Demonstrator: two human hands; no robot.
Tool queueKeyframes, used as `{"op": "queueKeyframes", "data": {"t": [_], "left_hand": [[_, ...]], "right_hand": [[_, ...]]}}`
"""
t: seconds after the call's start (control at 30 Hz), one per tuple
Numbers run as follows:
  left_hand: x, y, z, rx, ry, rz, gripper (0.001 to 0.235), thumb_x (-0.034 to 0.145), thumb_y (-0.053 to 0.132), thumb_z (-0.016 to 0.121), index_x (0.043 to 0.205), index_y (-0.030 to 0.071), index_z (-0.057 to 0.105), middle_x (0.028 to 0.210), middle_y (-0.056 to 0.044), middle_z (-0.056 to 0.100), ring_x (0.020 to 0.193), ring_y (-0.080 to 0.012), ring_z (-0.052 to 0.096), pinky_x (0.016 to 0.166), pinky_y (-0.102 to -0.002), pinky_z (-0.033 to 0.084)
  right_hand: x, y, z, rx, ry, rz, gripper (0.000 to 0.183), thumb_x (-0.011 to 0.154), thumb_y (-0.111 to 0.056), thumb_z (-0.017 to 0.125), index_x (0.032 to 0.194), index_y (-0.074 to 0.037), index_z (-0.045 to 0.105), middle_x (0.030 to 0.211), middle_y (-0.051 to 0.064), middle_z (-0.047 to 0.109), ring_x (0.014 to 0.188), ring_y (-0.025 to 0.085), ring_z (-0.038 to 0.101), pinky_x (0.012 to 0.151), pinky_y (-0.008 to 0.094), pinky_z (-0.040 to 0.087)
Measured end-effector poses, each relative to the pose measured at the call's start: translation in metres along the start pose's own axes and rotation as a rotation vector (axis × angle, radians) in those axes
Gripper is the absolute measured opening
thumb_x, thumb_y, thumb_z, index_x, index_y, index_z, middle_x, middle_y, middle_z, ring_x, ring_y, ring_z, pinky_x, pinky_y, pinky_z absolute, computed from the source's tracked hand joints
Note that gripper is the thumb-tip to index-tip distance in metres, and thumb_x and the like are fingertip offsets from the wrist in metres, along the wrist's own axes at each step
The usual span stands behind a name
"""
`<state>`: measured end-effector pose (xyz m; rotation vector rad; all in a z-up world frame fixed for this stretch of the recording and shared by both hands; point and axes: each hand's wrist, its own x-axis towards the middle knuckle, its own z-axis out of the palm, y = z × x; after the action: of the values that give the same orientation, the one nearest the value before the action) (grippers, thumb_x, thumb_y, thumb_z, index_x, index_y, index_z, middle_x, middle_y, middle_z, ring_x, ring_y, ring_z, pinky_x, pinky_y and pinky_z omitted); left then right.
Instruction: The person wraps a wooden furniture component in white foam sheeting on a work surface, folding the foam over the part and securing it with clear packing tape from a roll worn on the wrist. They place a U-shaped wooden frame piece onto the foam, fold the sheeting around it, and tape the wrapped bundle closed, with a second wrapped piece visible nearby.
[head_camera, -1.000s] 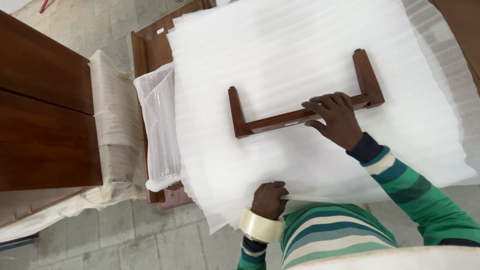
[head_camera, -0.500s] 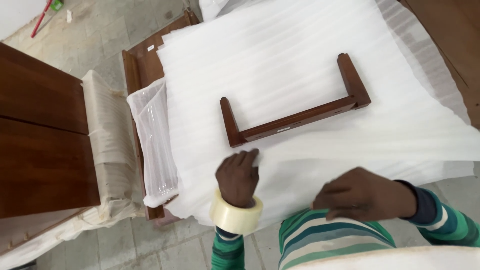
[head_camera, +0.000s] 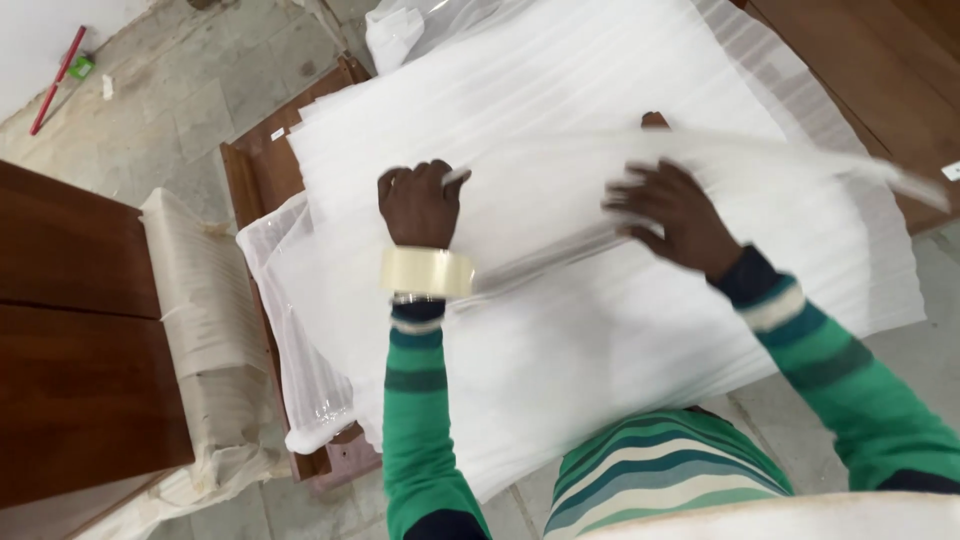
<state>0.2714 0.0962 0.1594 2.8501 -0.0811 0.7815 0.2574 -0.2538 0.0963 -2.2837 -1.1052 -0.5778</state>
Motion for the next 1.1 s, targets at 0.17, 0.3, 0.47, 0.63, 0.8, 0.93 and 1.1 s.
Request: {"op": "queueKeyframes", "data": {"t": [0.17,0.3,0.47,0.63,0.8,0.93,1.1], "left_hand": [[0.015,-0.023,0.067,0.117,-0.333,-0.046,0.032,0.1,0.042,0.073,0.094,0.011,0.078,0.085,-0.008,0.074,0.099,-0.0279,0.065,0.122,-0.053,0.025],[-0.008,-0.035,0.084,0.019,-0.218,-0.011,0.043,0.081,0.034,0.08,0.115,0.009,0.073,0.12,-0.013,0.07,0.128,-0.0325,0.054,0.12,-0.064,0.012],[-0.067,-0.013,0.017,-0.385,-0.162,0.072,0.061,0.095,0.036,0.077,0.146,0.01,0.057,0.151,-0.014,0.057,0.144,-0.0319,0.049,0.125,-0.05,0.032],[-0.106,0.044,-0.001,-0.366,-0.285,0.255,0.065,0.094,0.048,0.07,0.141,0.005,0.06,0.148,-0.02,0.058,0.139,-0.0396,0.052,0.114,-0.054,0.037],[-0.119,0.056,0.042,-0.23,-0.282,0.047,0.054,0.099,0.049,0.061,0.127,0.004,0.069,0.129,-0.018,0.07,0.12,-0.0349,0.067,0.112,-0.053,0.043],[-0.112,0.069,0.039,-0.214,-0.263,-0.062,0.048,0.101,0.047,0.057,0.111,0.004,0.076,0.115,-0.015,0.077,0.108,-0.0331,0.072,0.108,-0.053,0.046],[-0.111,0.074,0.046,-0.139,-0.3,-0.135,0.047,0.102,0.047,0.054,0.109,0.008,0.078,0.115,-0.012,0.078,0.11,-0.031,0.071,0.111,-0.053,0.042]], "right_hand": [[0.008,0.062,0.033,0.019,-0.179,0.169,0.047,0.103,-0.047,0.053,0.14,-0.021,0.064,0.152,0.003,0.058,0.151,0.03,0.037,0.122,0.058,0.022],[0.013,0.073,0.041,0.02,-0.459,0.366,0.061,0.101,-0.066,0.037,0.141,-0.027,0.063,0.152,0.0,0.055,0.151,0.03,0.033,0.121,0.059,0.022],[0.014,0.079,0.049,0.026,-0.603,0.538,0.069,0.098,-0.073,0.036,0.138,-0.025,0.065,0.152,0.001,0.056,0.151,0.031,0.035,0.121,0.057,0.026],[0.017,0.079,0.05,0.004,-0.631,0.572,0.069,0.096,-0.073,0.038,0.135,-0.025,0.068,0.15,0.002,0.057,0.148,0.034,0.039,0.119,0.057,0.028],[0.024,0.073,0.037,0.028,-0.607,0.564,0.065,0.096,-0.069,0.04,0.132,-0.025,0.07,0.144,0.002,0.062,0.142,0.035,0.044,0.115,0.058,0.032],[0.035,0.084,-0.005,0.358,-0.474,0.632,0.045,0.099,-0.052,0.058,0.125,-0.019,0.074,0.125,0.005,0.074,0.121,0.027,0.067,0.105,0.04,0.053],[0.03,0.211,-0.049,0.48,0.246,0.362,0.03,0.099,-0.017,0.072,0.127,-0.007,0.066,0.126,0.008,0.068,0.112,0.021,0.068,0.089,0.031,0.057]]}}
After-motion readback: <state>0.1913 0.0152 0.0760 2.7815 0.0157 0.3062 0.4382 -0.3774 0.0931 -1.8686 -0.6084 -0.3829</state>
